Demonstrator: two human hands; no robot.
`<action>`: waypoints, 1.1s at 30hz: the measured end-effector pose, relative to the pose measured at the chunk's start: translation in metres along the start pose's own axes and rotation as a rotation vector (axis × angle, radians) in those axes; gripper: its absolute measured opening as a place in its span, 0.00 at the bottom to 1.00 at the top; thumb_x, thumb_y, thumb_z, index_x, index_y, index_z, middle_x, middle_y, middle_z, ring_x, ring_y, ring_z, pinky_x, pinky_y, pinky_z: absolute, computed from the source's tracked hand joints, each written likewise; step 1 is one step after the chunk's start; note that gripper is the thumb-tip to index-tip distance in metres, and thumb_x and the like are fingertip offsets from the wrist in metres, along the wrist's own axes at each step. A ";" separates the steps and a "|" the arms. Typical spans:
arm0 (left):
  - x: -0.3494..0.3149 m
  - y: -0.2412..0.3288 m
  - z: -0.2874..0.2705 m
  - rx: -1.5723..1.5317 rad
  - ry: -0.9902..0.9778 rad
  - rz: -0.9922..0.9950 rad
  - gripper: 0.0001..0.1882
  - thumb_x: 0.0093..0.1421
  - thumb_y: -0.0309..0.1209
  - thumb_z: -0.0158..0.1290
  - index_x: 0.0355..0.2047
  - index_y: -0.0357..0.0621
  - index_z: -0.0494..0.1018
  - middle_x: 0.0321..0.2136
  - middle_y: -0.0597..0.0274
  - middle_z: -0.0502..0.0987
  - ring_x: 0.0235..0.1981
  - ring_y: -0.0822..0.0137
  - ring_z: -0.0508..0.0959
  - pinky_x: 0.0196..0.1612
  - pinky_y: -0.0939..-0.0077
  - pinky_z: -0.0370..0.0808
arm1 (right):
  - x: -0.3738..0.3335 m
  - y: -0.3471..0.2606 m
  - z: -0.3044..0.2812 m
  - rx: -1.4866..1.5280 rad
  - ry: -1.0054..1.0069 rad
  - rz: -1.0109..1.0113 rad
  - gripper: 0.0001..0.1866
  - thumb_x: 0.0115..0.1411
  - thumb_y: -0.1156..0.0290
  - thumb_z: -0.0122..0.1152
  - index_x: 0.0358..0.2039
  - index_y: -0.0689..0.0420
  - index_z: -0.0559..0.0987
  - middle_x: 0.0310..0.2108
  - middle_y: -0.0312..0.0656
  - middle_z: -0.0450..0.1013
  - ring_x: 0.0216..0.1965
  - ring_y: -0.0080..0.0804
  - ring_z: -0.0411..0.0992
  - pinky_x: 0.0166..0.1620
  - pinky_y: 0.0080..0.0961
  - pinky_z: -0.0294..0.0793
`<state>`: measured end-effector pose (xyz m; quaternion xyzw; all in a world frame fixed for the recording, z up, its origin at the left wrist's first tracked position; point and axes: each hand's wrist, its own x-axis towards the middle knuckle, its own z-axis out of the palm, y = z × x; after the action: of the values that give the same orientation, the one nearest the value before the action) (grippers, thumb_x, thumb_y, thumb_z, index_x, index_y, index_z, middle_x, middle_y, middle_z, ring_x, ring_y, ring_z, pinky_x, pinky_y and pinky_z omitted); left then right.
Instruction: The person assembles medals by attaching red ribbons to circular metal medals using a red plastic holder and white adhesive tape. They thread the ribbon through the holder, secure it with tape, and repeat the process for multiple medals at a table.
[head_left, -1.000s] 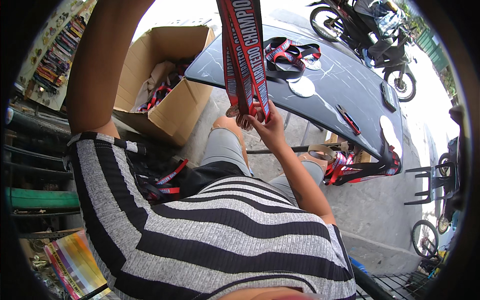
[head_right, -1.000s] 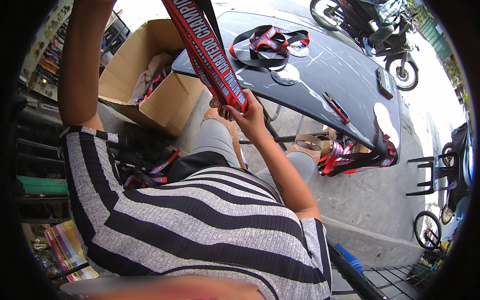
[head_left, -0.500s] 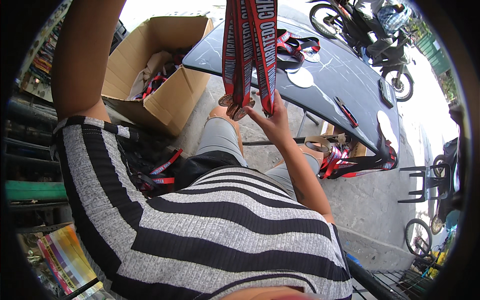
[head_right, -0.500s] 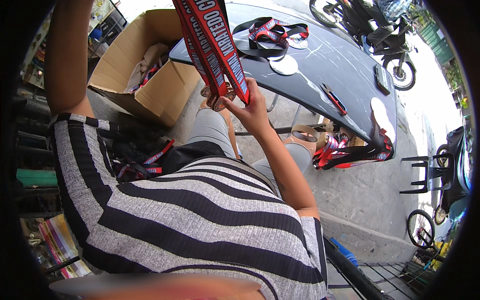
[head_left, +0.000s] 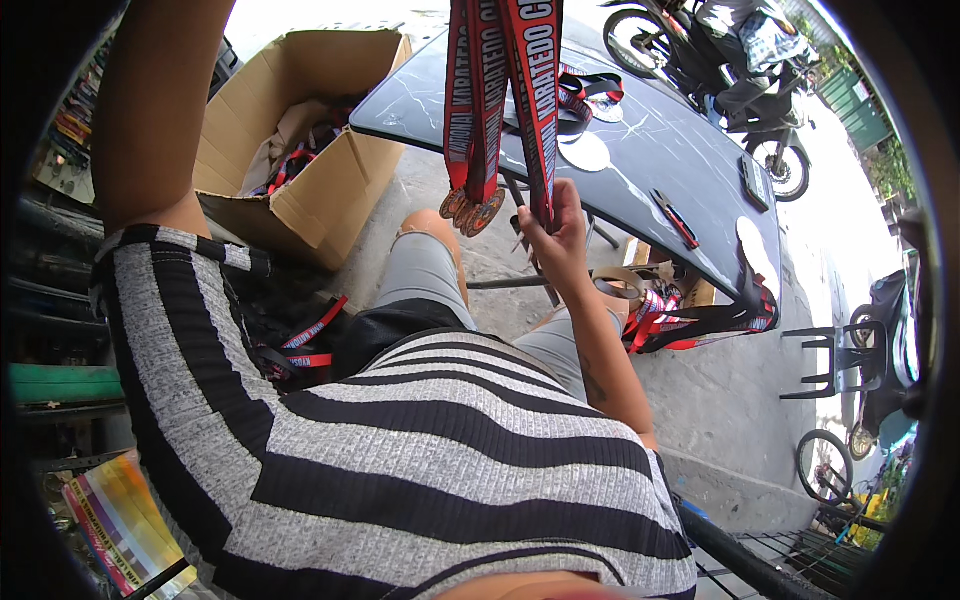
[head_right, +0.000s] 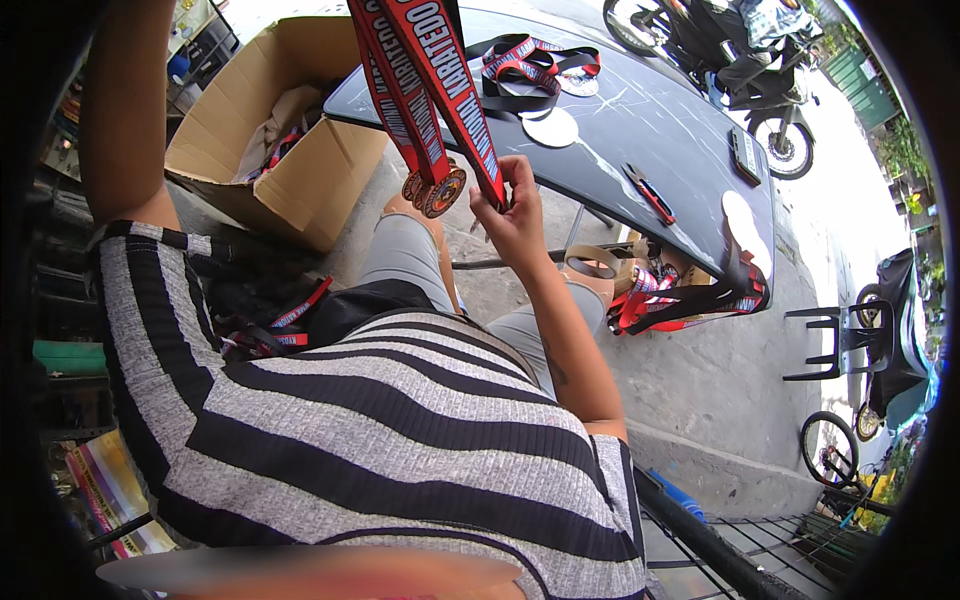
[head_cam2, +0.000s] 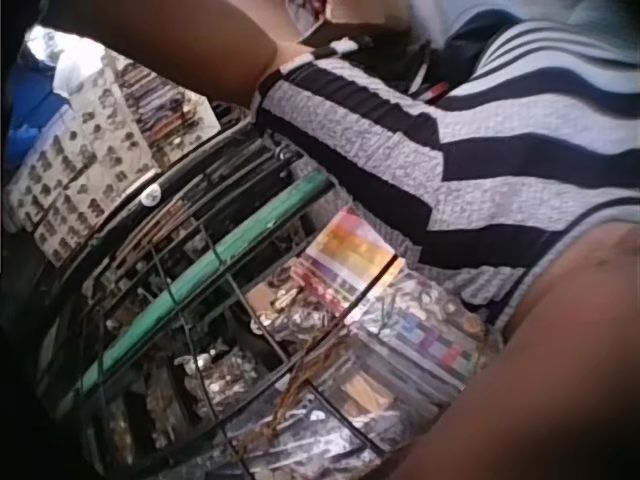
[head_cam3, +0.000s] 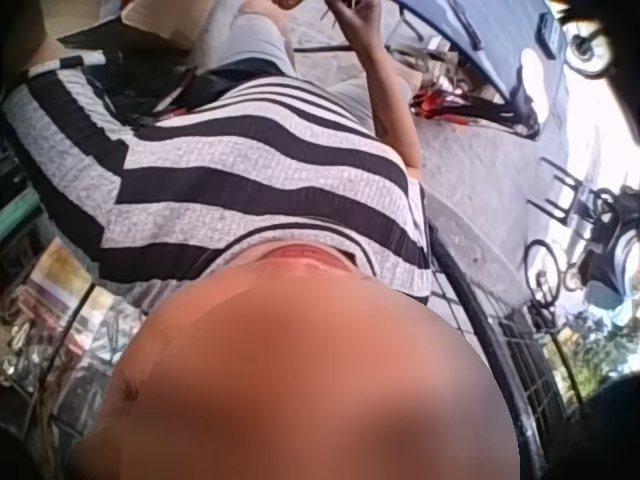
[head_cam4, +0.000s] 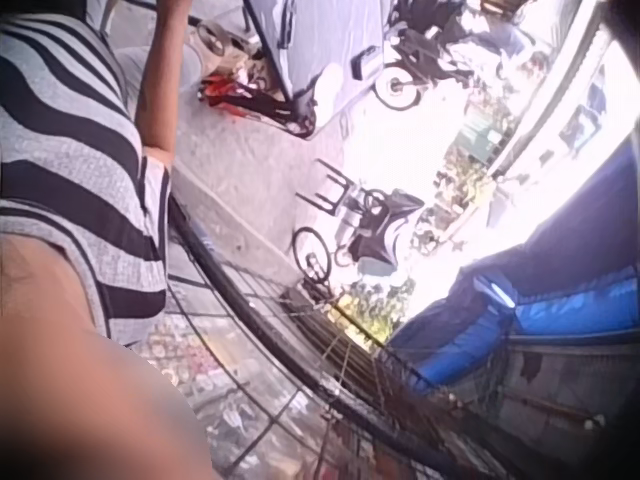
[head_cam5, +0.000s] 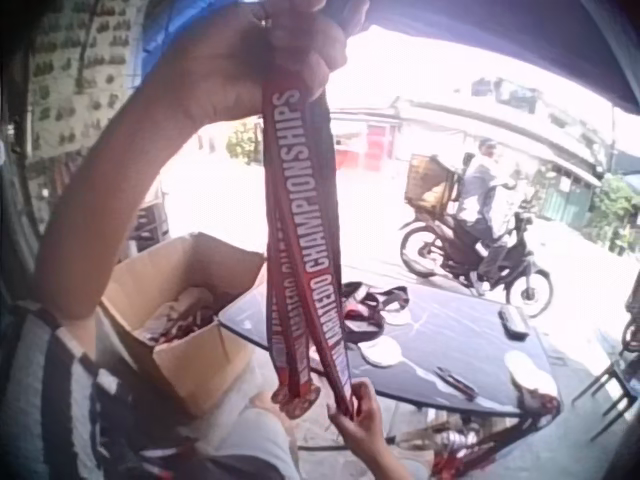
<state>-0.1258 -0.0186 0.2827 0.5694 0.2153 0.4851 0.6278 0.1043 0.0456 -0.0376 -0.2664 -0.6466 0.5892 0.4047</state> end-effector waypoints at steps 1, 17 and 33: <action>-0.005 -0.004 0.002 0.009 0.003 0.000 0.16 0.70 0.34 0.41 0.52 0.37 0.64 0.21 0.72 0.63 0.21 0.79 0.63 0.28 0.81 0.64 | 0.001 -0.002 0.003 0.045 -0.025 0.005 0.20 0.57 0.69 0.69 0.44 0.58 0.68 0.24 0.25 0.63 0.23 0.08 0.60 0.27 0.09 0.60; -0.168 -0.091 0.054 0.200 0.351 -0.079 0.16 0.70 0.34 0.41 0.52 0.37 0.64 0.21 0.71 0.63 0.21 0.79 0.63 0.28 0.81 0.64 | 0.002 0.007 0.006 0.124 -0.079 -0.158 0.18 0.56 0.74 0.62 0.45 0.61 0.66 0.33 0.34 0.68 0.32 0.18 0.67 0.39 0.20 0.70; -0.140 -0.092 0.043 0.171 0.269 -0.071 0.16 0.70 0.35 0.41 0.52 0.36 0.64 0.21 0.71 0.64 0.21 0.78 0.63 0.28 0.81 0.64 | 0.006 0.005 0.017 -0.027 -0.001 -0.239 0.14 0.59 0.75 0.62 0.42 0.60 0.67 0.32 0.37 0.70 0.26 0.19 0.67 0.28 0.18 0.69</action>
<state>-0.1184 -0.1492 0.1694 0.5427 0.3576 0.5145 0.5594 0.0866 0.0424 -0.0411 -0.1926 -0.6819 0.5279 0.4683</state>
